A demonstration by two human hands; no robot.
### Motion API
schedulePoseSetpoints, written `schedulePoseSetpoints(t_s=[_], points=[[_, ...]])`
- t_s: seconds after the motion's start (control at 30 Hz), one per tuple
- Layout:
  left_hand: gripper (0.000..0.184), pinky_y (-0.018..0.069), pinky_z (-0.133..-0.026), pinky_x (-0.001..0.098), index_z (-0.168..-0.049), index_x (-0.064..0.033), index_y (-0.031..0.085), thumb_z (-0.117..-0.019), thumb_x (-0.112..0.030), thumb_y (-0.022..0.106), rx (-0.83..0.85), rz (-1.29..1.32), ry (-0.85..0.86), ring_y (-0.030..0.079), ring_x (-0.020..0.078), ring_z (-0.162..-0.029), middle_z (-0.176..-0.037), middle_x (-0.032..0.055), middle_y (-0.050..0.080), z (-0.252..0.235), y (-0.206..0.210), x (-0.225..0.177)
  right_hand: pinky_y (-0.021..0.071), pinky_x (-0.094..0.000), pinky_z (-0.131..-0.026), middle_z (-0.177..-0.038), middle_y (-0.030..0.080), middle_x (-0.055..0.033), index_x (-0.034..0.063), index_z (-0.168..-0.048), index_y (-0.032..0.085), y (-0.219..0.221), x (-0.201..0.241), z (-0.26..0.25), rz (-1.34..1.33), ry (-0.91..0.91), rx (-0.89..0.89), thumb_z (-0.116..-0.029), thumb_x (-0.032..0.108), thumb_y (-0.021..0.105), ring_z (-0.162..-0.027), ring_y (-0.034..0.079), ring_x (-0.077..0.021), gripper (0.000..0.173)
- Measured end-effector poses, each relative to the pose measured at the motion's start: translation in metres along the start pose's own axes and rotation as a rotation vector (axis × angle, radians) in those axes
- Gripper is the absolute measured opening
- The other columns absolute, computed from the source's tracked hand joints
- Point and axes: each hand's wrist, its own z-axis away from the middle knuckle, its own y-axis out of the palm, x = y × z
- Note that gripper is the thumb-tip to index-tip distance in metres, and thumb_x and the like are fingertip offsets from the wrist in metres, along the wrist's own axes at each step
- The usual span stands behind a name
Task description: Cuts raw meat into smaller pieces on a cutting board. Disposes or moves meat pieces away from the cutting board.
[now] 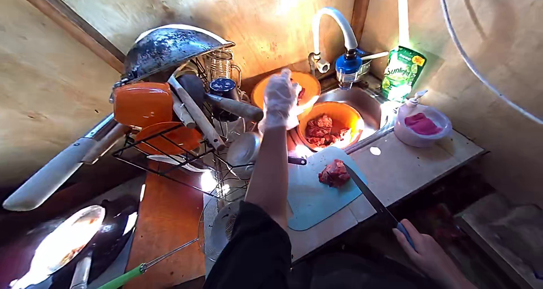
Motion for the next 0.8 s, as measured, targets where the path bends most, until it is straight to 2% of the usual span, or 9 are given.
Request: schedulePoseSetpoints(t_s=[0.1,0.2,0.27,0.3,0.4,0.5,0.6,0.67,0.8], points=[[0.047,0.0479,-0.107,0.0548,-0.145,-0.0128,0.056,-0.1031,-0.034,0.058,-0.030,0.027,-0.030,0.059,0.0355,-0.129,-0.134,0.0187,0.064,0.010,-0.009,-0.003,0.0490,-0.0488,-0.049,-0.060,0.058,-0.0132,-0.0017,-0.104,0.063,0.006,-0.005,0.005,-0.006,-0.001,-0.070,-0.1028,0.038,0.043,-0.053,0.062,-0.0310,0.045],[0.040,0.0508,-0.102,0.0577,-0.141,-0.0129,0.059,-0.1039,-0.028,0.056,-0.021,0.078,0.066,0.063,0.0371,-0.123,-0.130,0.0191,0.066,0.063,0.004,0.002,0.0472,-0.0457,-0.047,-0.058,0.056,-0.0106,-0.0008,-0.103,0.063,0.009,-0.010,0.008,-0.006,0.011,-0.120,-0.1029,0.041,0.040,-0.051,0.059,-0.0273,0.047],[0.033,0.0541,-0.093,0.0605,-0.134,-0.0162,0.064,-0.1046,-0.029,0.057,0.062,0.109,0.097,0.066,0.0378,-0.113,-0.124,0.0177,0.068,0.115,0.021,0.003,0.0461,-0.0430,-0.046,-0.056,0.054,-0.0087,0.0001,-0.101,0.063,0.009,-0.013,0.008,0.000,0.012,-0.153,-0.1027,0.042,0.039,-0.049,0.057,-0.0247,0.048],[0.031,0.0554,-0.090,0.0595,-0.132,-0.0173,0.066,-0.1042,-0.029,0.057,0.162,0.112,0.090,0.068,0.0366,-0.109,-0.120,0.0166,0.069,0.129,0.032,0.002,0.0451,-0.0413,-0.045,-0.056,0.052,-0.0076,0.0007,-0.099,0.062,0.010,-0.014,0.007,0.007,0.008,-0.171,-0.1028,0.043,0.039,-0.048,0.056,-0.0230,0.049],[0.034,0.0509,-0.104,0.0484,-0.133,-0.0148,0.068,-0.1052,-0.027,0.052,0.516,0.149,0.053,0.066,0.0272,-0.120,-0.126,0.0125,0.070,0.168,0.058,-0.007,0.0444,-0.0406,-0.044,-0.055,0.051,-0.0073,0.0000,-0.099,0.063,0.007,-0.015,0.002,0.016,0.002,-0.190,-0.1028,0.044,0.038,-0.047,0.055,-0.0225,0.050],[0.033,0.0481,-0.106,0.0447,-0.129,-0.0095,0.069,-0.1035,-0.025,0.055,0.672,0.242,-0.018,0.065,0.0252,-0.121,-0.124,0.0132,0.071,0.196,0.082,-0.003,0.0447,-0.0414,-0.044,-0.055,0.052,-0.0077,-0.0008,-0.099,0.063,0.002,-0.012,-0.007,0.031,-0.024,-0.192,-0.1030,0.044,0.038,-0.046,0.055,-0.0229,0.052],[0.037,0.0463,-0.109,0.0472,-0.134,-0.0044,0.064,-0.1040,-0.025,0.055,0.749,0.252,-0.083,0.063,0.0291,-0.124,-0.129,0.0171,0.068,0.218,0.111,0.013,0.0474,-0.0462,-0.047,-0.058,0.055,-0.0123,-0.0043,-0.105,0.063,-0.007,-0.007,-0.009,0.039,-0.023,-0.141,-0.1048,0.039,0.040,-0.050,0.058,-0.0283,0.049],[0.046,0.0447,-0.111,0.0483,-0.140,-0.0035,0.059,-0.1027,-0.030,0.059,0.761,0.233,-0.178,0.061,0.0305,-0.127,-0.135,0.0183,0.065,0.226,0.124,0.020,0.0470,-0.0445,-0.049,-0.059,0.054,-0.0114,-0.0035,-0.107,0.062,-0.010,-0.007,-0.013,0.046,-0.012,-0.108,-0.1051,0.038,0.040,-0.051,0.057,-0.0266,0.047],[0.079,0.0391,-0.117,0.0490,-0.154,-0.0020,0.043,-0.0941,-0.045,0.070,0.683,0.195,-0.269,0.050,0.0329,-0.141,-0.150,0.0212,0.052,0.231,0.147,0.015,0.0467,-0.0424,-0.049,-0.060,0.054,-0.0095,-0.0017,-0.107,0.061,-0.012,-0.007,-0.015,0.048,-0.014,-0.092,-0.1053,0.039,0.040,-0.052,0.057,-0.0243,0.046]])
